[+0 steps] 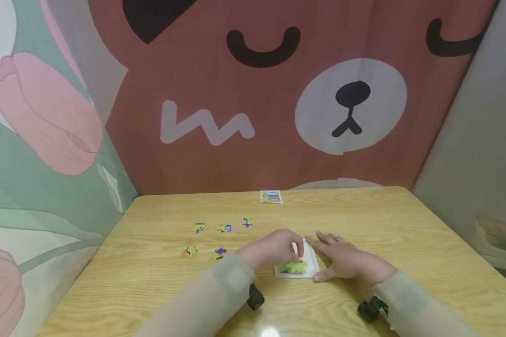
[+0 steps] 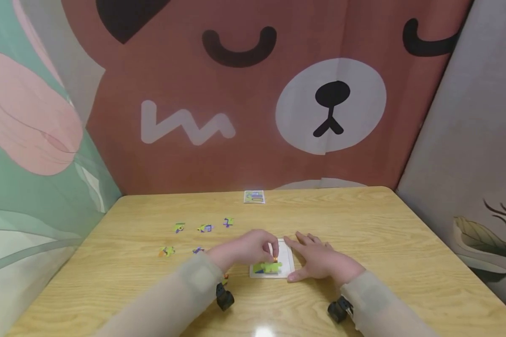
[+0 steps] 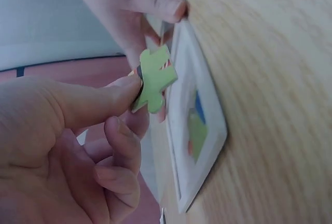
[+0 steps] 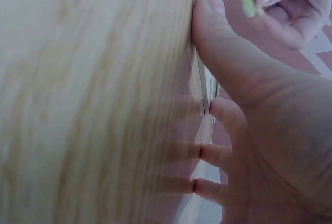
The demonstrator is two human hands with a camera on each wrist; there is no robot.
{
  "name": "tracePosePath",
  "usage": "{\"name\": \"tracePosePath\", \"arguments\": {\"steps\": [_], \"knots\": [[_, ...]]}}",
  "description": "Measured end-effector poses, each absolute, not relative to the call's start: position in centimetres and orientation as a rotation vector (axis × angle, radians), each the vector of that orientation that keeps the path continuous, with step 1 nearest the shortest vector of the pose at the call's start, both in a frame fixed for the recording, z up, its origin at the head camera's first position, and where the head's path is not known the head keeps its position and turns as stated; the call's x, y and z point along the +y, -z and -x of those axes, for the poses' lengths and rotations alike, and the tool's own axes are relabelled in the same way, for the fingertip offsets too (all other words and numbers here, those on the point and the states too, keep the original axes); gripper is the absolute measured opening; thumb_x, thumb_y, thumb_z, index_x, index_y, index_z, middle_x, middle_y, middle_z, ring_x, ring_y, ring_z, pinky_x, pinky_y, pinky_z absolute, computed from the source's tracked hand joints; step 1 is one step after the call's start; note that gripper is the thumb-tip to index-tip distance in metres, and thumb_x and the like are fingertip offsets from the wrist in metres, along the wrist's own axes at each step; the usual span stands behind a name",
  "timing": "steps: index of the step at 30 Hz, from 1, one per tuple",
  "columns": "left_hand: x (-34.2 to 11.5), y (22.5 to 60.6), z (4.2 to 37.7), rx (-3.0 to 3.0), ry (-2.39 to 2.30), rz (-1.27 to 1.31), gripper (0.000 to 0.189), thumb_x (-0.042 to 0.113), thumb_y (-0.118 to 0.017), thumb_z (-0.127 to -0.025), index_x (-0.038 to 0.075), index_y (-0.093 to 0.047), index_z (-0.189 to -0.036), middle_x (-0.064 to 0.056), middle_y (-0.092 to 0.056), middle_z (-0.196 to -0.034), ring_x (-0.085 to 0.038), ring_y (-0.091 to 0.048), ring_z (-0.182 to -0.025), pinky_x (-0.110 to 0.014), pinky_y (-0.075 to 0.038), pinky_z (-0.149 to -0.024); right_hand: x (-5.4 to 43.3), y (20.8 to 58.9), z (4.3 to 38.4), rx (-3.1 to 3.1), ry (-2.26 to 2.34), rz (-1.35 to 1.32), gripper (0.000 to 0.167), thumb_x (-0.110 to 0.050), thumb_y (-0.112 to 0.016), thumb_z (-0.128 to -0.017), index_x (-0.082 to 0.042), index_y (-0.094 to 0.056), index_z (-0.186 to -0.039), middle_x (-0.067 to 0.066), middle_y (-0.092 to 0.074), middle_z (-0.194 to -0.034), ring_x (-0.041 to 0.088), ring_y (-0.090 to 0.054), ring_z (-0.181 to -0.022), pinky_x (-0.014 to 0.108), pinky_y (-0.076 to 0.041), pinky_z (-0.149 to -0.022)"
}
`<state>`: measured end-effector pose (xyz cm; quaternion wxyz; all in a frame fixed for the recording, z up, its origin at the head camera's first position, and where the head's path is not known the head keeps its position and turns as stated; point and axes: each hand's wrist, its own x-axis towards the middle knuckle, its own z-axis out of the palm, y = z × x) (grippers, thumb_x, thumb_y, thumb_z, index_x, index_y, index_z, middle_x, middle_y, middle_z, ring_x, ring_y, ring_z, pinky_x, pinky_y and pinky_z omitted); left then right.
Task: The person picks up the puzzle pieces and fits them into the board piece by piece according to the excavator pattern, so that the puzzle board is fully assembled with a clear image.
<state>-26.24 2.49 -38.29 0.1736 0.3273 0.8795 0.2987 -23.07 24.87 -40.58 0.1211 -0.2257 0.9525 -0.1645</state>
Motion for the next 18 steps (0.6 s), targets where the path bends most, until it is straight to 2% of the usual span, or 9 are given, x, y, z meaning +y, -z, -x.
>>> {"name": "tracePosePath", "arguments": {"steps": [18], "knots": [[3.26,39.00,26.21,2.520,-0.781,-0.832,0.017,0.005,-0.072,-0.089,0.017,-0.064,-0.080,0.002,-0.056,-0.073,-0.012,-0.050,-0.059,-0.026,-0.042,-0.055,24.96,40.70,23.17,2.785,0.494,0.642,0.102,-0.062,-0.073,-0.076,-0.013,-0.030,-0.156,0.028,-0.021,-0.156,0.059,-0.019,-0.137,0.080,-0.019,-0.094]]}}
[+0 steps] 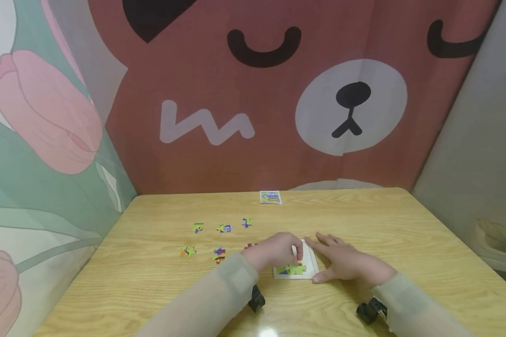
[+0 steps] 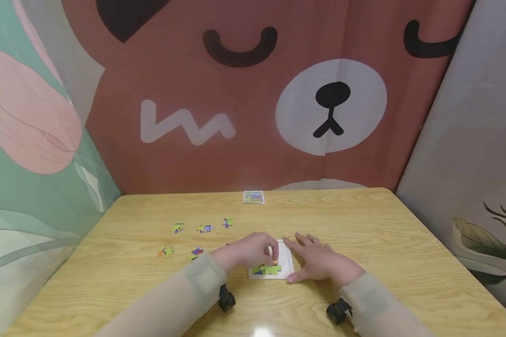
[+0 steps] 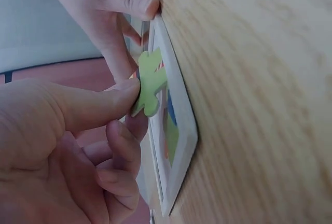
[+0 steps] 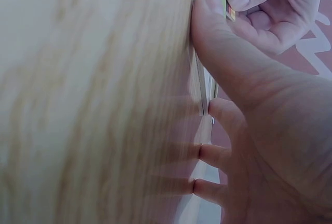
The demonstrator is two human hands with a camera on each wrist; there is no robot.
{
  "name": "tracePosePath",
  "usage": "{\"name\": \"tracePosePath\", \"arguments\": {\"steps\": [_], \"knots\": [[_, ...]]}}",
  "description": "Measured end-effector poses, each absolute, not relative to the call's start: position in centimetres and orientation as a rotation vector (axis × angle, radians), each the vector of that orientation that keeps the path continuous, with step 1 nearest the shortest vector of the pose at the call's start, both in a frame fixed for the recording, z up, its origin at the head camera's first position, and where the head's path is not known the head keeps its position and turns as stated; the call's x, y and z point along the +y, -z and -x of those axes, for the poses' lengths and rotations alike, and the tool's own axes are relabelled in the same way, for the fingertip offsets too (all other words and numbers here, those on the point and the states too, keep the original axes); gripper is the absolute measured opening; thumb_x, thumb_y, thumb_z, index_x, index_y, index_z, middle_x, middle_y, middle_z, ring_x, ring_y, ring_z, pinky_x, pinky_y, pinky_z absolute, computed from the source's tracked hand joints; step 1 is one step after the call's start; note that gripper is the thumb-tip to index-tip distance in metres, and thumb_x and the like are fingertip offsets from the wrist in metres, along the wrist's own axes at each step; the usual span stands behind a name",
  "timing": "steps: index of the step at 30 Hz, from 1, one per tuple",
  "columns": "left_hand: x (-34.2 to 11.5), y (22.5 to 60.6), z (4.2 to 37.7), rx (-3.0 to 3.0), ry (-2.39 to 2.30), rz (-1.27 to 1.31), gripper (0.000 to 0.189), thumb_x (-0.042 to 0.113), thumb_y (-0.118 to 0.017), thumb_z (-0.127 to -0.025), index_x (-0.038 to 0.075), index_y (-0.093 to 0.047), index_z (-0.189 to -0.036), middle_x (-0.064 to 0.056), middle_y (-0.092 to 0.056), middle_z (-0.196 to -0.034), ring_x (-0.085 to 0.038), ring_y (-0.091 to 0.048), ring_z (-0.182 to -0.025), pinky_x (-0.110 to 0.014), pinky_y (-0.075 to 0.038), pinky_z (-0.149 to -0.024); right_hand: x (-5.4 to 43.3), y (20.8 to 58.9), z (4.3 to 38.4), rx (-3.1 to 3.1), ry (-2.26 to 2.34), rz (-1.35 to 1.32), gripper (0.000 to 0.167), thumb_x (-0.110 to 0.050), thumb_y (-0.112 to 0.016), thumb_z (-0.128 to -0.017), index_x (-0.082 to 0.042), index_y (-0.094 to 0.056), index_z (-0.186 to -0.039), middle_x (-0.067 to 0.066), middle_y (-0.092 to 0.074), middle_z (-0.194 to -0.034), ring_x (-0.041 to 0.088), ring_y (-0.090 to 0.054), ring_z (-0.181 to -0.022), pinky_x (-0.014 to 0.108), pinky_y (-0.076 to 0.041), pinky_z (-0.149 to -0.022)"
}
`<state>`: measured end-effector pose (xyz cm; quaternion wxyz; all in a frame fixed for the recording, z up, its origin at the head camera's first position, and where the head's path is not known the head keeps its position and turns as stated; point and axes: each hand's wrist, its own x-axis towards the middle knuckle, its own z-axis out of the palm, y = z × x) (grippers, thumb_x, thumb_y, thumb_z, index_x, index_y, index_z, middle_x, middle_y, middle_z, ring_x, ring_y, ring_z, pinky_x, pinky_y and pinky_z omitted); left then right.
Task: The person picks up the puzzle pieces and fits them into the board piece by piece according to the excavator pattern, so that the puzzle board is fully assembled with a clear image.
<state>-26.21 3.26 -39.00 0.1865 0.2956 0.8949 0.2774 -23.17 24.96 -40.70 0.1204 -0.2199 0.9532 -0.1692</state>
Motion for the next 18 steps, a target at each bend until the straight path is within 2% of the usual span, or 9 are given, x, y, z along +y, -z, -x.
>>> {"name": "tracePosePath", "arguments": {"steps": [11,18], "knots": [[3.00,39.30,26.16,2.568,-0.639,-0.907,0.016,0.007,-0.075,-0.086,0.019,-0.063,-0.084,0.005,-0.056,-0.073,-0.011,-0.051,-0.064,-0.027,-0.042,-0.060,24.95,40.65,23.20,2.787,0.479,0.658,0.102,-0.062,-0.073,-0.077,-0.013,-0.029,-0.156,0.029,-0.020,-0.156,0.060,-0.019,-0.135,0.080,-0.020,-0.094],[2.81,39.32,26.09,2.668,-0.514,-0.898,0.023,0.020,-0.079,-0.085,0.015,-0.057,-0.090,0.006,-0.056,-0.076,-0.011,-0.051,-0.068,-0.026,-0.042,-0.062,24.89,40.78,23.20,2.796,0.455,0.654,0.102,-0.062,-0.072,-0.076,-0.014,-0.030,-0.156,0.029,-0.021,-0.156,0.060,-0.020,-0.135,0.080,-0.020,-0.094]]}}
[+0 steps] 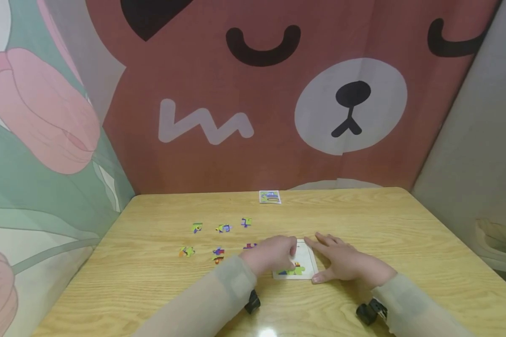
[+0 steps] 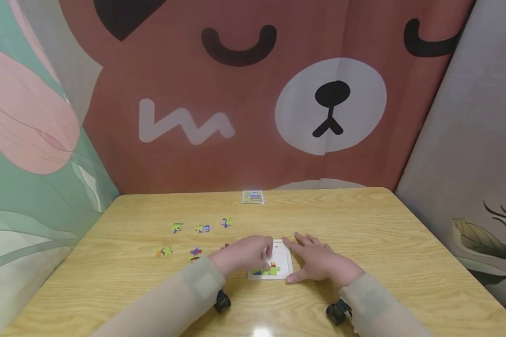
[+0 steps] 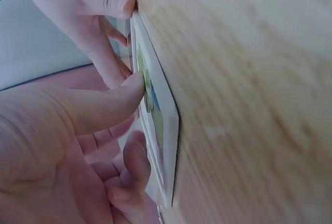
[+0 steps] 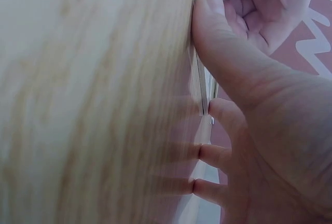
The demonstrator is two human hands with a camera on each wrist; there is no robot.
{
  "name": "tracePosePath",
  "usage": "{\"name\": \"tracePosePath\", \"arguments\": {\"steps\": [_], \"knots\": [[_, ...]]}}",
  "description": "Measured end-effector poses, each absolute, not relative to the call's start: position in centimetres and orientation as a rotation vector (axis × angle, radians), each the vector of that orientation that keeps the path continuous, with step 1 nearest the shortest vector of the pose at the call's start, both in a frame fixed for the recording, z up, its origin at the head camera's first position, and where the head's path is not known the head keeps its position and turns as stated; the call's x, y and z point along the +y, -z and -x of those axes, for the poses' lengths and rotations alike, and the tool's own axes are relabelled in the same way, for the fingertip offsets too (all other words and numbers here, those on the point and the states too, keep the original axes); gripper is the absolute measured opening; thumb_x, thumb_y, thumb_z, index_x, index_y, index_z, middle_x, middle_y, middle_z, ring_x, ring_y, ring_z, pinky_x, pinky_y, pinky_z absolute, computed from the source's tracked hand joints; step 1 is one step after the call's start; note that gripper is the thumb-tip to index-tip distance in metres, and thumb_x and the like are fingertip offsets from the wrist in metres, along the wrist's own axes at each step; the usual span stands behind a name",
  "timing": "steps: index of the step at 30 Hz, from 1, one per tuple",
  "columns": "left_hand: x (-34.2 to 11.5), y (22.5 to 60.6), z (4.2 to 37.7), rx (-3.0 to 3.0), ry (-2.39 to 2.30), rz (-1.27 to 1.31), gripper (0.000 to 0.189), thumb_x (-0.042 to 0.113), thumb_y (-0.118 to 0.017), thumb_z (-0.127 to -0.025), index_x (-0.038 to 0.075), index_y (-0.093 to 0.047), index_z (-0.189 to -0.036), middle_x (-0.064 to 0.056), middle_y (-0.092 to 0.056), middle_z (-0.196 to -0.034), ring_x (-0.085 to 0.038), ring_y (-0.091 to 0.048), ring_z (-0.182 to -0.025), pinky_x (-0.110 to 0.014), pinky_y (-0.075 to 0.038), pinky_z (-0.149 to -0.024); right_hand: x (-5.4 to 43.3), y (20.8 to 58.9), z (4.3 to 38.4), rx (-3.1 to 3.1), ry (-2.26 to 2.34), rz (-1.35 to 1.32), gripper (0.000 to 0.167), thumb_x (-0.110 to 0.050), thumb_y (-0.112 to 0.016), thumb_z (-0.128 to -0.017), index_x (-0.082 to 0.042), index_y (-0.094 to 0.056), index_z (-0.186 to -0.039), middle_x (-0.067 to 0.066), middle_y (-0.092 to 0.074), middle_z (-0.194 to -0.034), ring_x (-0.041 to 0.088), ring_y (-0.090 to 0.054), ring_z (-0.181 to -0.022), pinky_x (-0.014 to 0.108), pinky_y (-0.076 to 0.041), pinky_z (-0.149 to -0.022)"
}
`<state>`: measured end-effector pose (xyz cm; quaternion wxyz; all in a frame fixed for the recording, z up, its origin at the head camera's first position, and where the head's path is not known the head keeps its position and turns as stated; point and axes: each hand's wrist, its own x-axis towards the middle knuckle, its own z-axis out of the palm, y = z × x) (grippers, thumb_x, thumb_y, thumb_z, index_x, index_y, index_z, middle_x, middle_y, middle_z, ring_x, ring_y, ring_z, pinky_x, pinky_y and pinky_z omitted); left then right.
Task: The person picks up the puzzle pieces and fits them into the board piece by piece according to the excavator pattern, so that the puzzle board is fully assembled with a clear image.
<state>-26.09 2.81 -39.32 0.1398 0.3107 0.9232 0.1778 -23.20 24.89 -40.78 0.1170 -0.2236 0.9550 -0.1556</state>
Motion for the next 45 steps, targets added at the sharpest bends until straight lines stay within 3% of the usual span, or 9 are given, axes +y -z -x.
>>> {"name": "tracePosePath", "arguments": {"steps": [10,18,25,29,38,45], "knots": [[2.1,39.3,25.8,2.761,-0.451,-0.746,0.033,0.034,-0.083,-0.081,0.016,-0.056,-0.086,0.005,-0.055,-0.073,-0.014,-0.051,-0.067,-0.030,-0.043,-0.062,24.7,40.6,23.1,2.788,0.459,0.644,0.103,-0.063,-0.072,-0.076,-0.014,-0.029,-0.156,0.028,-0.020,-0.157,0.059,-0.019,-0.136,0.079,-0.020,-0.095],[2.8,39.2,25.6,2.827,-0.317,-0.748,0.052,0.038,-0.083,-0.079,0.010,-0.062,-0.117,0.002,-0.062,-0.087,-0.015,-0.059,-0.083,-0.034,-0.050,-0.077,24.8,40.7,23.2,2.794,0.454,0.639,0.103,-0.064,-0.071,-0.076,-0.015,-0.028,-0.156,0.028,-0.020,-0.157,0.058,-0.019,-0.137,0.079,-0.020,-0.095],[1.3,38.4,25.3,2.778,-0.436,-0.776,0.035,0.028,-0.086,-0.078,0.014,-0.058,-0.094,0.004,-0.054,-0.080,-0.014,-0.051,-0.072,-0.029,-0.044,-0.065,25.1,41.0,23.5,2.790,0.465,0.660,0.105,-0.067,-0.069,-0.076,-0.015,-0.027,-0.157,0.029,-0.018,-0.157,0.059,-0.018,-0.137,0.079,-0.019,-0.095],[-0.9,37.9,25.4,2.743,-0.549,-0.737,0.029,0.022,-0.083,-0.080,0.015,-0.056,-0.089,0.003,-0.054,-0.080,-0.016,-0.050,-0.070,-0.031,-0.042,-0.061,25.3,41.5,23.7,2.795,0.446,0.620,0.108,-0.073,-0.067,-0.073,-0.021,-0.025,-0.157,0.025,-0.017,-0.159,0.055,-0.016,-0.139,0.077,-0.018,-0.099],[-6.6,38.7,24.9,2.732,-0.593,-0.725,0.023,0.018,-0.084,-0.078,0.017,-0.064,-0.088,0.005,-0.058,-0.086,-0.015,-0.051,-0.075,-0.033,-0.044,-0.068,25.2,41.4,23.5,2.769,0.431,0.596,0.107,-0.072,-0.065,-0.075,-0.021,-0.022,-0.158,0.024,-0.014,-0.160,0.054,-0.014,-0.140,0.076,-0.017,-0.100],[-8.5,39.2,23.5,2.621,-0.675,-0.754,0.029,0.016,-0.088,-0.071,0.019,-0.064,-0.088,0.005,-0.056,-0.087,-0.014,-0.052,-0.079,-0.035,-0.045,-0.072,25.1,40.9,23.4,2.750,0.439,0.606,0.107,-0.070,-0.067,-0.076,-0.019,-0.022,-0.158,0.026,-0.014,-0.159,0.056,-0.013,-0.140,0.078,-0.015,-0.099]]}}
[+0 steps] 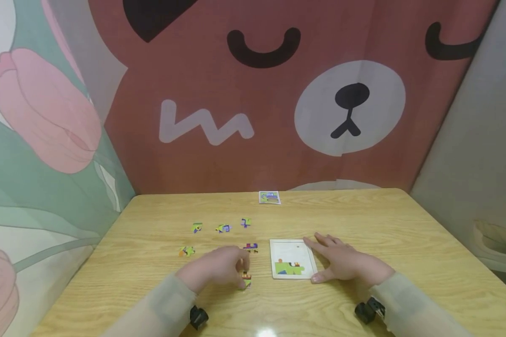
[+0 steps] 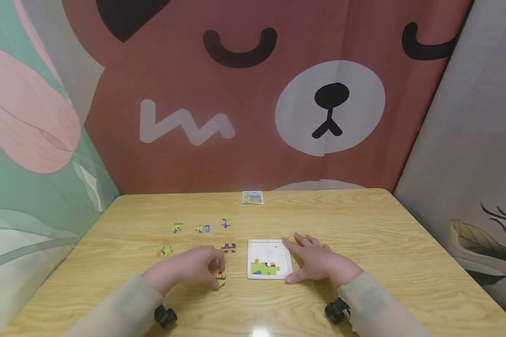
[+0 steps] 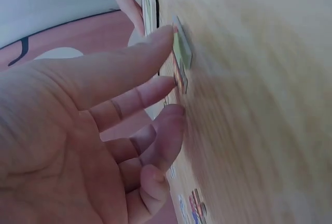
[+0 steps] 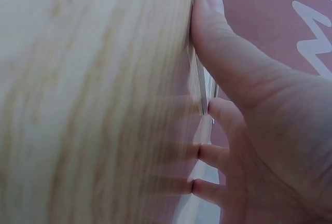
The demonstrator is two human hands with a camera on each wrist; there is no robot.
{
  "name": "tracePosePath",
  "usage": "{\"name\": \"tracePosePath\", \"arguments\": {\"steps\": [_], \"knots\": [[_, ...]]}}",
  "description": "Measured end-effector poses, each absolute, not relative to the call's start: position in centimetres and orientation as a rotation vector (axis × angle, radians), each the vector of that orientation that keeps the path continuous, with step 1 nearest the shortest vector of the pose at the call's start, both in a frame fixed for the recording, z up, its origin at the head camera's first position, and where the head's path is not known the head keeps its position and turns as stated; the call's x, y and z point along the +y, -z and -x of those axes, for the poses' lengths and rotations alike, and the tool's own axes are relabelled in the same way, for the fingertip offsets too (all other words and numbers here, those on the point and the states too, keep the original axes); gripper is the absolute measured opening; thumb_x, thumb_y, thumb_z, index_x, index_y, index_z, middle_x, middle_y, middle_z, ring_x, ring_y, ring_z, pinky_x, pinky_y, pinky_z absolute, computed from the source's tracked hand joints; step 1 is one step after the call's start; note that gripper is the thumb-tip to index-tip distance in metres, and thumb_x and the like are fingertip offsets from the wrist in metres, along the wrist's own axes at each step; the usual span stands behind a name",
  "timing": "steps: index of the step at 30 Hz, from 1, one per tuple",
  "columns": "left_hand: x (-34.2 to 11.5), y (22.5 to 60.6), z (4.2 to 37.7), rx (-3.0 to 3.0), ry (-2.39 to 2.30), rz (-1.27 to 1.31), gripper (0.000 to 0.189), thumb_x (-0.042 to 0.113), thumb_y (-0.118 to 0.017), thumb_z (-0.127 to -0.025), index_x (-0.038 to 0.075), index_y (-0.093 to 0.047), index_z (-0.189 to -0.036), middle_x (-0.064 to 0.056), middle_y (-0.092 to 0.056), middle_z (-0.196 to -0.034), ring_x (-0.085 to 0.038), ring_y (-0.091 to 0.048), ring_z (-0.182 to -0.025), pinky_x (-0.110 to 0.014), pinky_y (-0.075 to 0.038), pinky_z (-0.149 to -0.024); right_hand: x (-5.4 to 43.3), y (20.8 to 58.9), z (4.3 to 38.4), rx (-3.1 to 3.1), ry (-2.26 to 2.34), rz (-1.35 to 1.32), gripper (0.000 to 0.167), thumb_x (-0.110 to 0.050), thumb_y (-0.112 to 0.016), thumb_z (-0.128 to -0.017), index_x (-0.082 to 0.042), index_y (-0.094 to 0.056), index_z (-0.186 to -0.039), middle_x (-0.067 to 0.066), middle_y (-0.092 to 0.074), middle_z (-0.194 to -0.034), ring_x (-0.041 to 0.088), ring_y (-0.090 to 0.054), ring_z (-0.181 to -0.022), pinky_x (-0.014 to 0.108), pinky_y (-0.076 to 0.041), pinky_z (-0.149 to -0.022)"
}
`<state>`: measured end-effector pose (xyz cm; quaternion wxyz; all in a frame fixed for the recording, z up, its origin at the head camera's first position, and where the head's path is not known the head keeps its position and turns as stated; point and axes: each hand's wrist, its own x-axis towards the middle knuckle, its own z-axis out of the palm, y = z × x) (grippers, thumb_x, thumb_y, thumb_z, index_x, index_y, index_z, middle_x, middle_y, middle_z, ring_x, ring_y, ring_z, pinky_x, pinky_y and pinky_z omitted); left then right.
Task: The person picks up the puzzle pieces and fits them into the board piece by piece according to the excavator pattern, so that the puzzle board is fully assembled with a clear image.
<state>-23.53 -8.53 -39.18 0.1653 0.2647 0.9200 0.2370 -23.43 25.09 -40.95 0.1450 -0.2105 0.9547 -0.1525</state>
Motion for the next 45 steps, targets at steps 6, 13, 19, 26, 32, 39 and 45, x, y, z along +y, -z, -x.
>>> {"name": "tracePosePath", "arguments": {"steps": [6,13,19,26,32,39,45], "knots": [[-8.4,39.1,23.0,2.642,-0.626,-0.758,0.031,0.013,-0.087,-0.071,0.017,-0.060,-0.086,0.005,-0.053,-0.085,-0.013,-0.050,-0.077,-0.032,-0.044,-0.071,25.1,41.0,23.3,2.759,0.443,0.606,0.106,-0.069,-0.067,-0.076,-0.019,-0.023,-0.158,0.025,-0.015,-0.159,0.055,-0.013,-0.140,0.077,-0.017,-0.099],[-7.9,39.1,23.2,2.610,-0.749,-0.744,0.025,0.005,-0.082,-0.076,0.014,-0.058,-0.081,0.003,-0.055,-0.077,-0.014,-0.050,-0.071,-0.031,-0.043,-0.064,24.8,40.4,23.0,2.749,0.455,0.602,0.103,-0.063,-0.070,-0.078,-0.017,-0.024,-0.158,0.026,-0.016,-0.159,0.056,-0.015,-0.139,0.076,-0.018,-0.099],[-6.7,39.0,23.8,2.566,-0.852,-0.754,0.020,0.005,-0.077,-0.083,0.015,-0.060,-0.080,0.002,-0.057,-0.077,-0.014,-0.052,-0.069,-0.031,-0.044,-0.060,24.8,40.5,23.1,2.760,0.436,0.579,0.104,-0.063,-0.071,-0.076,-0.018,-0.025,-0.158,0.025,-0.017,-0.159,0.055,-0.015,-0.140,0.077,-0.019,-0.098],[-3.6,38.6,24.7,2.560,-0.914,-0.786,0.019,0.008,-0.077,-0.085,0.018,-0.061,-0.079,0.001,-0.057,-0.076,-0.014,-0.051,-0.066,-0.030,-0.043,-0.058,24.6,40.6,23.1,2.774,0.423,0.563,0.104,-0.064,-0.072,-0.075,-0.018,-0.026,-0.157,0.025,-0.019,-0.158,0.056,-0.017,-0.139,0.078,-0.019,-0.097],[-0.7,38.5,25.8,2.484,-1.000,-0.862,0.017,0.010,-0.077,-0.086,0.015,-0.062,-0.081,0.001,-0.059,-0.072,-0.012,-0.050,-0.059,-0.027,-0.041,-0.053,24.6,40.5,23.1,2.786,0.416,0.582,0.103,-0.063,-0.072,-0.076,-0.017,-0.027,-0.157,0.026,-0.020,-0.157,0.058,-0.018,-0.137,0.079,-0.020,-0.095],[2.5,39.1,26.2,2.477,-1.014,-0.869,0.017,0.008,-0.076,-0.087,0.015,-0.061,-0.081,0.002,-0.060,-0.071,-0.010,-0.052,-0.060,-0.025,-0.043,-0.054,24.7,40.5,23.0,2.786,0.422,0.590,0.102,-0.063,-0.072,-0.076,-0.017,-0.029,-0.156,0.025,-0.021,-0.157,0.056,-0.018,-0.138,0.081,-0.019,-0.093],[4.4,39.9,26.2,2.477,-1.022,-0.873,0.017,0.010,-0.075,-0.088,0.015,-0.062,-0.080,0.005,-0.060,-0.074,-0.008,-0.053,-0.063,-0.023,-0.044,-0.055,24.8,40.5,23.0,2.798,0.425,0.596,0.101,-0.064,-0.072,-0.075,-0.019,-0.031,-0.156,0.025,-0.022,-0.157,0.056,-0.019,-0.138,0.082,-0.019,-0.093]]}}
